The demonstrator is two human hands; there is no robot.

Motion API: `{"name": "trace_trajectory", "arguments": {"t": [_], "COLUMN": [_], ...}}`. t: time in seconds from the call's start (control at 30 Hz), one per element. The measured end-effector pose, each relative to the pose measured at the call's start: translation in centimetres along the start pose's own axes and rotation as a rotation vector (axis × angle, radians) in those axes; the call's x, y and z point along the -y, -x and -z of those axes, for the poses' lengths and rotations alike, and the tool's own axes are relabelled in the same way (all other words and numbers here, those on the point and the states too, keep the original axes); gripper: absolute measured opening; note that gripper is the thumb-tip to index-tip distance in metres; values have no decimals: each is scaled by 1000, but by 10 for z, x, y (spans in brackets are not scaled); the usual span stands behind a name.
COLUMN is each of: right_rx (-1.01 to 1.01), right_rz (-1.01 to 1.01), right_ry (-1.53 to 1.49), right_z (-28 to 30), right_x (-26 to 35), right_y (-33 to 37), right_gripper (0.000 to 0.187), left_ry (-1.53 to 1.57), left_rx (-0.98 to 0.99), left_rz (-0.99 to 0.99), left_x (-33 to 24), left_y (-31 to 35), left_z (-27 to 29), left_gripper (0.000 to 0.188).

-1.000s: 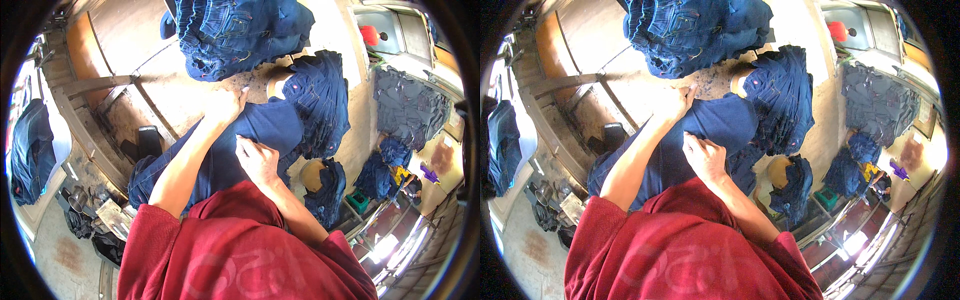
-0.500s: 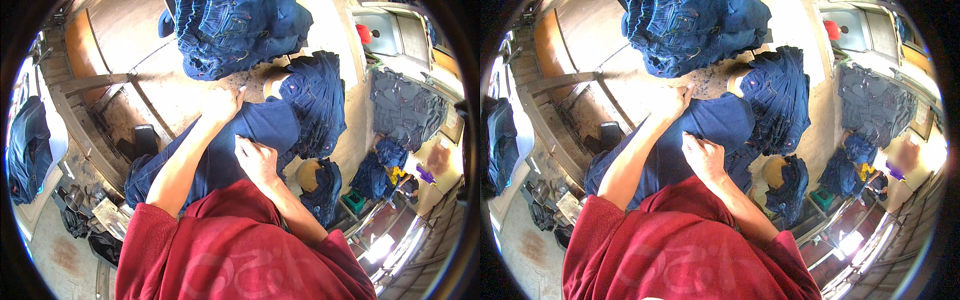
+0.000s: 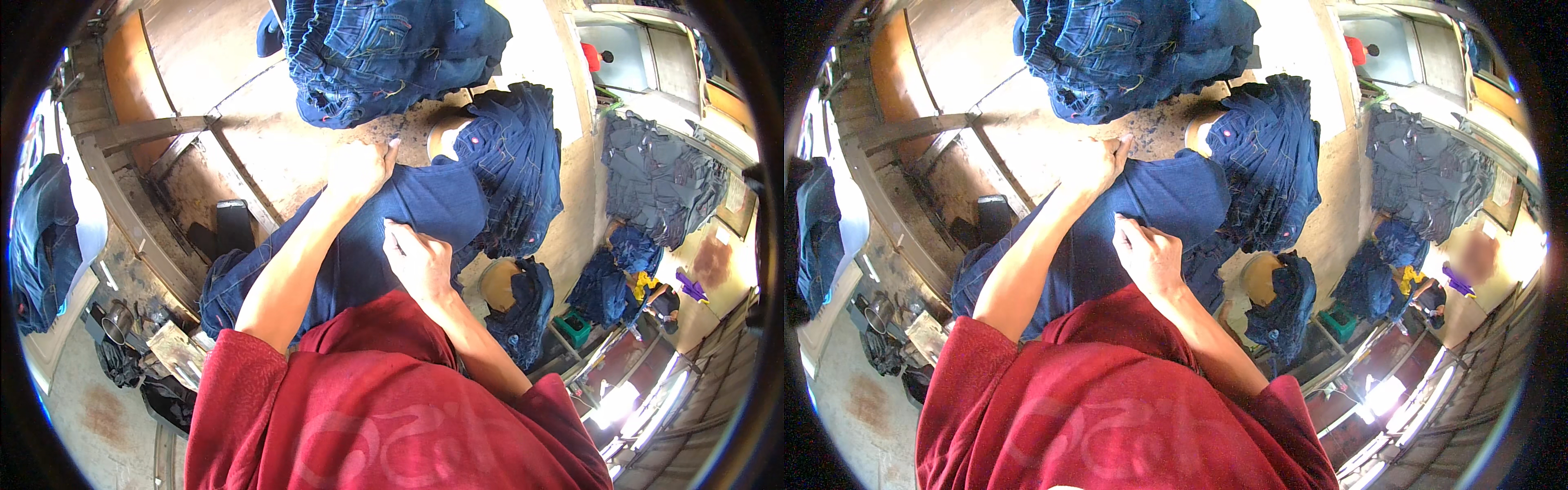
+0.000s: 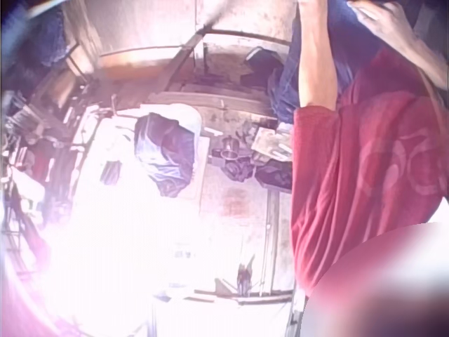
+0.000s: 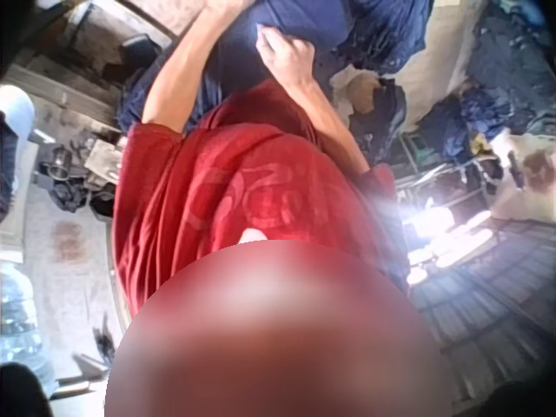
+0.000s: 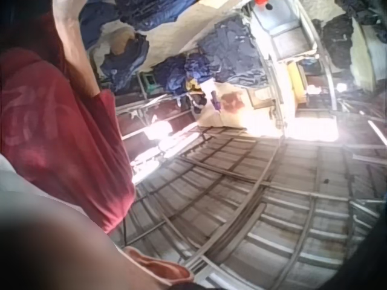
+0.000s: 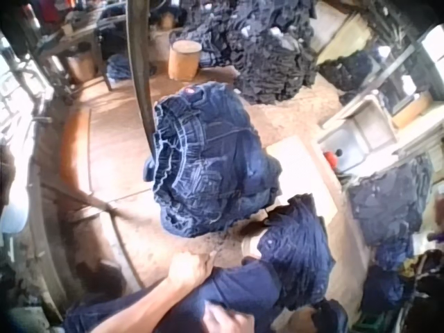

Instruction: The person scrapes loose threads and lint off denim jeans using a small handheld tool. They repeatedly pick up jeans from a pile, scrape the surface, and place them back down.

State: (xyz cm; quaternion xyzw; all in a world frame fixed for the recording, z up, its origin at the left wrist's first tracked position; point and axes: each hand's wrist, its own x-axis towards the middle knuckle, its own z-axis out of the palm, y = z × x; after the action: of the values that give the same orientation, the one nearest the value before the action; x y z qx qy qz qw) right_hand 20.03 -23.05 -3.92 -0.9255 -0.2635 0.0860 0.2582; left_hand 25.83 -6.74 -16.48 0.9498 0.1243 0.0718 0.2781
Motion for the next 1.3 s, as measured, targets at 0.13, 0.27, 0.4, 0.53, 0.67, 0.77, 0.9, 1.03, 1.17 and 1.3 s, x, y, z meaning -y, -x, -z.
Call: {"name": "trace_trajectory", "arguments": {"t": [0.13, 0.27, 0.4, 0.53, 0.67, 0.77, 0.9, 1.03, 1.17, 1.3], "right_rx": [127, 55, 50, 210, 123, -253, -196, -89, -383, -538], "right_rz": [29, -3, 5, 4, -304, -569, -1397, -1556, -1351, -1353], "right_ry": [129, 22, 32, 158, -330, -644, -795, -1561, -1152, -732], "right_z": [4, 7, 5, 17, 33, 56, 81, 51, 27, 26], "right_x": [-1, -1, -1, 0, -25, -67, -134, -172, -225, -304], "right_y": [5, 4, -4, -2, 4, 21, 42, 47, 27, -18], "right_gripper": [11, 8, 12, 2, 16, 20, 51, 50, 46, 39], "left_ry": [14, -27, 10, -12, -112, 111, 19, -161, -220, -237], "left_rx": [-8, -21, -13, -76, 112, 162, -247, -53, 144, 273], "left_rz": [-13, -21, -10, -49, -33, 167, 41, -123, -51, -77], "left_x": [-1, -2, 0, -3, -14, -15, 7, 27, 13, -17], "left_y": [3, 1, 0, 1, -9, -1, 90, 206, 243, 219], "left_z": [1, 2, -1, 3, 33, 79, 168, 224, 213, 167], "left_gripper": [49, 50, 52, 54, 50, 44, 23, 18, 44, 59]}}
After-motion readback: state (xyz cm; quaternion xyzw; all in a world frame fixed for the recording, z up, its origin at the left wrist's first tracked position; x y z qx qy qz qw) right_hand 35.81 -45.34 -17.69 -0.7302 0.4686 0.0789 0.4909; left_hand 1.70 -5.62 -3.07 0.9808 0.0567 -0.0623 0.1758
